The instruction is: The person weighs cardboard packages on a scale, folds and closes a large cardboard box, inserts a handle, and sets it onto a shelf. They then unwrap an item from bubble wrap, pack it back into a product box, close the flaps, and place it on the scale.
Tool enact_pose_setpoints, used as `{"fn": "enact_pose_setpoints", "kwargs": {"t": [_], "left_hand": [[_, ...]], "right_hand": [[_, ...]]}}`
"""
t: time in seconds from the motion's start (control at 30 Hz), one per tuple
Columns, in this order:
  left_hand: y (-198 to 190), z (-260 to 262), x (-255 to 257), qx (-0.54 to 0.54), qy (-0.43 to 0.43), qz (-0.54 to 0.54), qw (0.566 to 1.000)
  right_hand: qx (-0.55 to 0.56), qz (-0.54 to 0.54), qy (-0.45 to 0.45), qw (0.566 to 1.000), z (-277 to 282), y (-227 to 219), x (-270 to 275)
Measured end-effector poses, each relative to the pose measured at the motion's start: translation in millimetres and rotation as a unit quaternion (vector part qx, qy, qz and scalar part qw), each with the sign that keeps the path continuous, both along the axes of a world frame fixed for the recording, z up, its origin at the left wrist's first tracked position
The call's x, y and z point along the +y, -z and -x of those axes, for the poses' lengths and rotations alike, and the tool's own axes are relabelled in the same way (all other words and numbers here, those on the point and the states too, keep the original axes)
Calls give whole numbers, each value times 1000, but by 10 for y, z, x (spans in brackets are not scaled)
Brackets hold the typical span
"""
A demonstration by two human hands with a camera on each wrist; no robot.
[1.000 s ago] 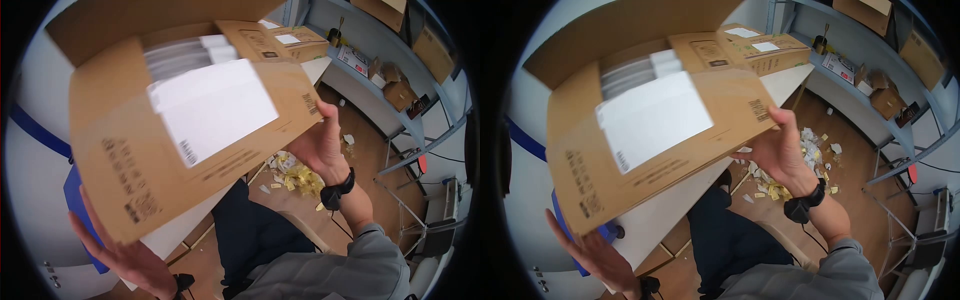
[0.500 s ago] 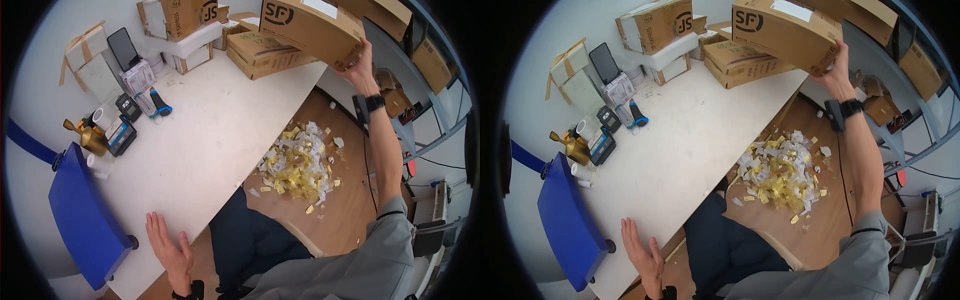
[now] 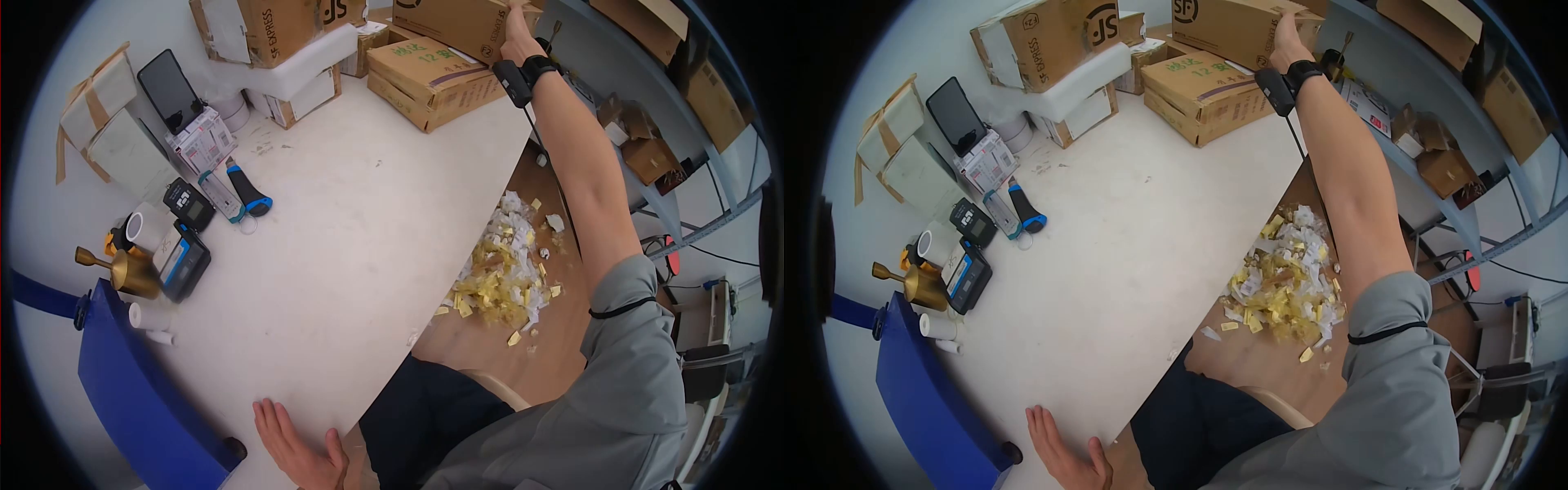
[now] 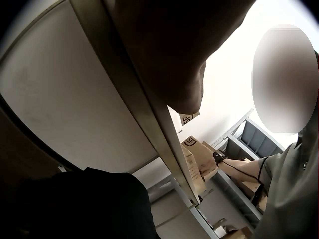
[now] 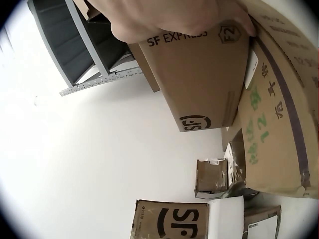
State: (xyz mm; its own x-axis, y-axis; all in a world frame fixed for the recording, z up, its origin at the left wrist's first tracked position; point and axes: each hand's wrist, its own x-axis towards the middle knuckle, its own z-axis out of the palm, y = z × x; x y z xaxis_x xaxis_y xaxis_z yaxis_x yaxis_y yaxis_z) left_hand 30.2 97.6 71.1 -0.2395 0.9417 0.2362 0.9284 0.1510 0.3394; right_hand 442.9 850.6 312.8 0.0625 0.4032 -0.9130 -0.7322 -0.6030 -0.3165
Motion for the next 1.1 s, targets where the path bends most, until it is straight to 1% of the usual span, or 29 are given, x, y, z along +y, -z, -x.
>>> {"fn": "enact_pose_setpoints", "kwargs": {"t": [0.07,0.1,0.13,0.2,0.23,0.27,0.3,0.33,0.37,0.4,0.47,0.53,0.6,0.63,0.67,0.73,0.77,0.8,0.83,0.9,0.97,1.0,1.07,1.1], "left_hand": [[-7,-16,5,3,-3,-17,1000],[-13,-24,8,1,0,-18,1000],[-27,-27,0,2,0,-14,1000],[-37,-36,-22,2,11,-8,1000],[-31,-44,-22,4,4,-15,1000],[-29,-46,-26,6,-1,-21,1000],[-24,-46,-28,4,12,-22,1000],[-15,-58,-37,11,-2,-25,1000],[-5,-81,-46,16,-18,-29,999],[3,-96,-44,11,-10,-31,999],[8,-109,-45,32,-24,-40,998],[18,-112,-59,39,-18,-40,998],[29,-116,-61,47,-10,-40,998],[35,-120,-58,55,-16,-44,997],[38,-125,-39,64,-24,-51,996],[36,-154,-16,65,-24,-58,996],[41,-169,0,66,-33,-66,995],[47,-183,14,64,-23,-67,995],[51,-175,32,76,-33,-73,994],[97,-196,119,89,-54,-91,990],[73,-191,103,99,-56,-81,990],[74,-171,79,96,-57,-95,989],[65,-114,0,97,-52,-73,991],[56,-112,-15,90,-52,-76,992]], "right_hand": [[-122,-133,-23,983,91,399,-405],[-181,-200,-35,962,213,517,-431],[-240,-262,-45,934,270,728,-636],[-354,-374,-61,855,425,1132,-994],[-409,-425,-67,805,605,1297,-1109],[-463,-470,-73,748,386,1325,-1083],[-524,-474,-79,703,394,1413,-1359],[-583,-473,-88,655,437,1510,-1671],[-592,-524,-99,604,462,1747,-1877],[-598,-571,-111,550,474,1978,-2091],[-620,-536,-226,527,548,2123,-2889],[-557,-537,-272,572,504,2385,-3227],[-485,-525,-283,639,423,2547,-3390],[-420,-541,-257,682,401,2648,-3379],[-425,-537,-251,684,389,2735,-3351],[-427,-570,-170,682,423,2794,-3350],[-467,-550,-148,676,480,2823,-3355],[-507,-528,-126,670,544,2849,-3394],[-561,-507,-102,647,637,2793,-3468],[-582,-496,-97,637,674,2839,-3425],[-576,-502,-113,636,650,2773,-3469],[-579,-510,-105,627,628,2778,-3454],[-555,-508,-153,641,593,2835,-3405],[-553,-513,-150,639,539,2800,-3370]]}}
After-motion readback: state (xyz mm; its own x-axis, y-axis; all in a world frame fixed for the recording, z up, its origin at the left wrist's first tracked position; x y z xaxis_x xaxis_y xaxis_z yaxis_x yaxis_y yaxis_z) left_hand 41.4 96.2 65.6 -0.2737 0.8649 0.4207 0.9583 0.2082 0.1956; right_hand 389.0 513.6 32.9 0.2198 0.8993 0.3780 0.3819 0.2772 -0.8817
